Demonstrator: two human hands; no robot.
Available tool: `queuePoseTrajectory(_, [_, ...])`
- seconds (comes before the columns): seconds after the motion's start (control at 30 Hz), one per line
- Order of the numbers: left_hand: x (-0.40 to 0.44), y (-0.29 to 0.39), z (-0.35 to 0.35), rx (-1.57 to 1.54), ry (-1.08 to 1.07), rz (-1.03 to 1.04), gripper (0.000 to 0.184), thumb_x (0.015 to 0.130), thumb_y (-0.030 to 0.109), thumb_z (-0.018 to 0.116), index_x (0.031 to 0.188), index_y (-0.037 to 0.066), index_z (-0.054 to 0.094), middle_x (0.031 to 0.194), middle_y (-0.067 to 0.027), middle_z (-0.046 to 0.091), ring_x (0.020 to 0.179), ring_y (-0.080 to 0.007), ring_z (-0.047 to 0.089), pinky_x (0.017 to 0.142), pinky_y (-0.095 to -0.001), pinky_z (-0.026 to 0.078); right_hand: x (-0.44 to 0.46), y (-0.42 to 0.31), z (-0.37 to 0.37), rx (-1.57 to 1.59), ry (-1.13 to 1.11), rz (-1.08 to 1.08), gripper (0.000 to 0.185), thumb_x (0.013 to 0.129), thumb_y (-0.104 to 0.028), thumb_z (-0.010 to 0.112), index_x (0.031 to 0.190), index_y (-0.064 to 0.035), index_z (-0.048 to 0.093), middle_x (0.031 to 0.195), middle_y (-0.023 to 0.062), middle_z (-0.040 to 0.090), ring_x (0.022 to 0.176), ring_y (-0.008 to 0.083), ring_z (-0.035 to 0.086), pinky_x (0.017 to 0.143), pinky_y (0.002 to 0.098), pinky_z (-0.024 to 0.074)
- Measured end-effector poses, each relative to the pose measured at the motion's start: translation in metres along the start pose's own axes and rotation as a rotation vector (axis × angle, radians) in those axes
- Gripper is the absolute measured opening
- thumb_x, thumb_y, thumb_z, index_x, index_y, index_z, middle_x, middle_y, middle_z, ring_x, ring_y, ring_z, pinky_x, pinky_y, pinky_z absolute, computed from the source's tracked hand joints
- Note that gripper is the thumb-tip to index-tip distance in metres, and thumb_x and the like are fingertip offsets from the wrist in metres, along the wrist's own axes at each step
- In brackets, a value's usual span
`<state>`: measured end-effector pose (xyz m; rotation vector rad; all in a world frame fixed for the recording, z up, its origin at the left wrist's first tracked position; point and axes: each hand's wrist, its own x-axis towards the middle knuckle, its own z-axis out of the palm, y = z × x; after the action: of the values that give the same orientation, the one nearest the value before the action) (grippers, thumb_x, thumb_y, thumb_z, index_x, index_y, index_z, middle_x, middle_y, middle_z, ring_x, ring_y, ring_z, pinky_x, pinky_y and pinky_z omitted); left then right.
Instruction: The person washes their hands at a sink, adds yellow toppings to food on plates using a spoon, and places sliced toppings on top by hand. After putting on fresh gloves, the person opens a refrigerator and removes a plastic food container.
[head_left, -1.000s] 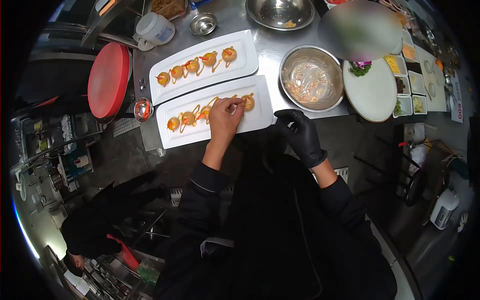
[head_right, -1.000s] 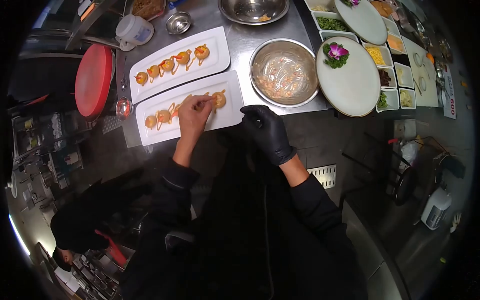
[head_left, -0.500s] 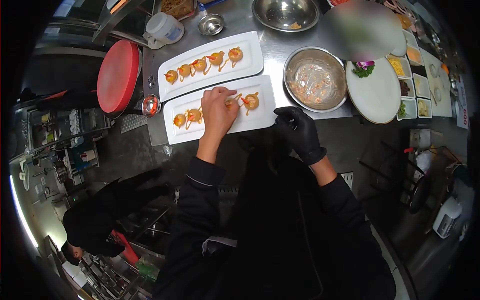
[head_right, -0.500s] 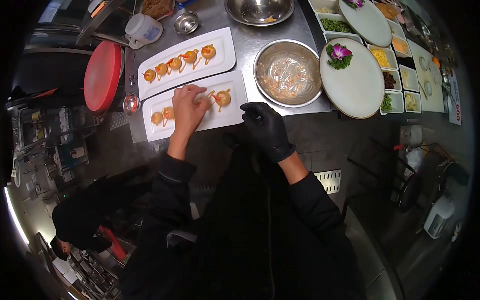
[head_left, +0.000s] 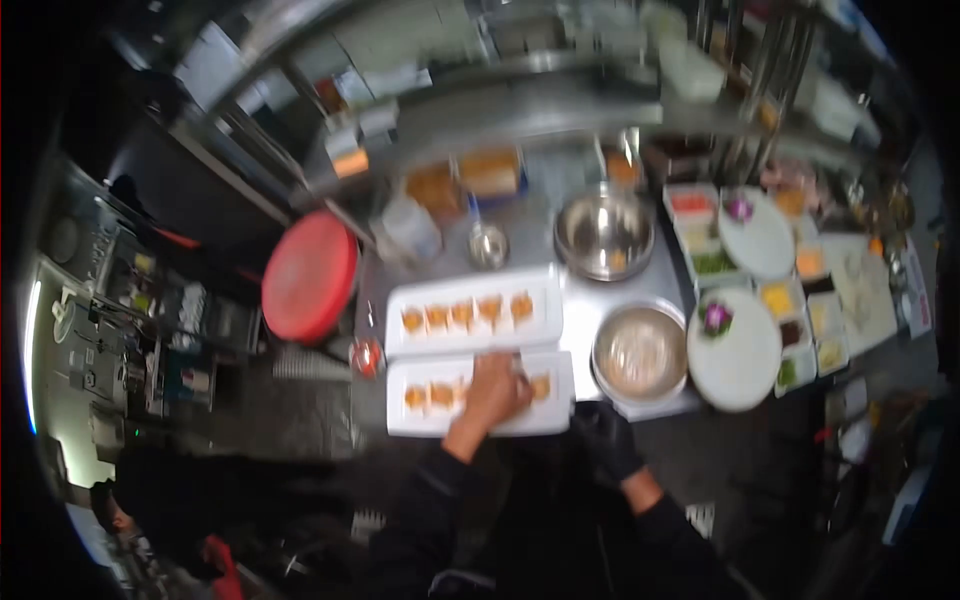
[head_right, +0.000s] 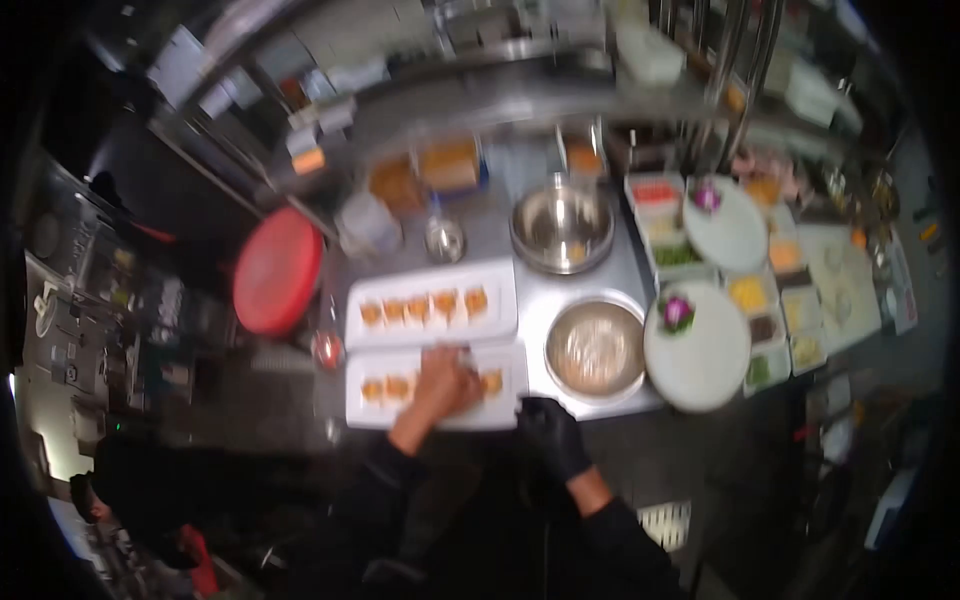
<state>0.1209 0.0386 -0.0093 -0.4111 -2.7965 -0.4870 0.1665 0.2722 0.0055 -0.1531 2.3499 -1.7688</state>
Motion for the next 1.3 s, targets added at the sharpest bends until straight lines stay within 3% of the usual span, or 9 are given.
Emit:
queuePoseTrajectory(0.3, [0.051, 0.033, -0.142, 0.01, 0.077, 0.134, 0.024, 0.067, 0.021, 0.072, 0.088, 0.011, 0.07, 0.137, -0.0148, 0.045, 0.132, -0.0347, 0.033, 0.102, -0.0521, 0.024, 0.044, -0.125, -0.025, -0.439, -0.444, -0.35, 0.044, 0.086, -0.017, 0.064, 0.127, -0.011, 0.053, 0.079, 0.0163, 0.065, 0.075, 0.0334, 0.064, 0.064, 0.0415, 0.05])
queuePoseTrajectory(0.4, [0.072, 0.024, -0.199, 0.06, 0.006, 0.213, 0.041, 0.069, 0.021, 0.072, 0.109, 0.012, 0.066, 0.144, -0.0165, 0.037, 0.138, -0.0359, 0.026, 0.106, -0.0546, 0.02, 0.106, -0.166, -0.035, -0.421, -0.472, -0.971, 0.052, 0.085, -0.015, 0.059, 0.135, -0.0119, 0.045, 0.085, 0.0193, 0.065, 0.073, 0.035, 0.064, 0.066, 0.044, 0.0502])
queuePoseTrajectory(0.57, [0.11, 0.005, -0.288, 0.23, -0.01, 0.151, 0.075, 0.072, 0.024, 0.073, 0.138, 0.011, 0.041, 0.149, -0.0207, 0.026, 0.14, -0.0398, 0.02, 0.11, -0.059, 0.013, 0.213, -0.325, -0.077, -1.015, -0.329, -1.183, 0.02, 0.082, -0.013, 0.058, 0.1, -0.0045, 0.06, 0.082, 0.0205, 0.063, 0.072, 0.0356, 0.062, 0.064, 0.0457, 0.0488])
queuePoseTrajectory(0.6, [0.118, -0.004, -0.303, 0.222, -0.003, 0.177, 0.075, 0.072, 0.024, 0.073, 0.138, 0.011, 0.041, 0.149, -0.0207, 0.026, 0.14, -0.0398, 0.02, 0.11, -0.059, 0.013, 0.224, -0.365, -0.082, -0.558, -0.166, -1.33, 0.016, 0.082, -0.013, 0.055, 0.094, -0.0035, 0.059, 0.081, 0.022, 0.062, 0.07, 0.0373, 0.061, 0.061, 0.0475, 0.0466])
queuePoseTrajectory(0.7, [0.149, -0.028, -0.346, 0.246, 0.085, 0.169, 0.07, 0.074, 0.029, 0.073, 0.136, 0.011, 0.044, 0.148, -0.0225, 0.026, 0.138, -0.0405, 0.022, 0.11, -0.0577, 0.014, 0.295, -0.477, -0.141, -0.52, 0.165, -0.899, 0.03, 0.085, -0.001, 0.054, 0.114, -0.0034, 0.061, 0.108, 0.0156, 0.064, 0.092, 0.0225, 0.064, 0.078, 0.032, 0.0502])
queuePoseTrajectory(0.83, [0.205, -0.029, -0.387, 0.151, 0.176, 0.263, 0.068, 0.075, 0.031, 0.073, 0.134, 0.01, 0.046, 0.146, -0.0227, 0.03, 0.137, -0.0409, 0.024, 0.109, -0.0564, 0.017, 0.435, -0.555, -0.224, -0.786, 0.745, -1.075, 0.024, 0.083, -0.015, 0.061, 0.105, -0.0079, 0.068, 0.096, 0.0169, 0.067, 0.092, 0.0329, 0.065, 0.08, 0.0381, 0.0504])
queuePoseTrajectory(1.0, [0.309, 0.001, -0.395, 0.181, 0.311, 0.543, 0.065, 0.076, 0.035, 0.072, 0.13, 0.006, 0.049, 0.142, -0.0242, 0.035, 0.134, -0.0418, 0.028, 0.109, -0.0568, 0.019, 0.45, -0.582, -0.213, -1.03, 0.571, -0.607, 0.024, 0.082, -0.021, 0.064, 0.101, -0.008, 0.068, 0.095, 0.0162, 0.068, 0.089, 0.0359, 0.064, 0.079, 0.0413, 0.0504])
queuePoseTrajectory(1.13, [0.411, 0.034, -0.384, 0.136, 0.46, 0.564, 0.062, 0.078, 0.036, 0.07, 0.127, 0.005, 0.051, 0.137, -0.0246, 0.038, 0.131, -0.0424, 0.033, 0.107, -0.0564, 0.024, 0.443, -0.608, -0.218, -0.738, 0.928, -0.936, 0.031, 0.082, -0.027, 0.066, 0.102, -0.0041, 0.063, 0.089, 0.016, 0.068, 0.085, 0.0318, 0.067, 0.075, 0.0403, 0.0513])
queuePoseTrajectory(1.3, [0.459, 0.084, -0.375, -0.562, 0.577, 0.382, 0.049, 0.08, 0.027, 0.071, 0.118, 0.001, 0.055, 0.12, -0.0194, 0.052, 0.111, -0.0321, 0.055, 0.092, -0.0414, 0.045, 0.349, -0.603, -0.233, -0.088, 0.538, -0.913, 0.021, 0.085, -0.017, 0.065, 0.1, -0.0027, 0.063, 0.087, 0.0065, 0.067, 0.079, 0.0157, 0.064, 0.067, 0.0281, 0.0501])
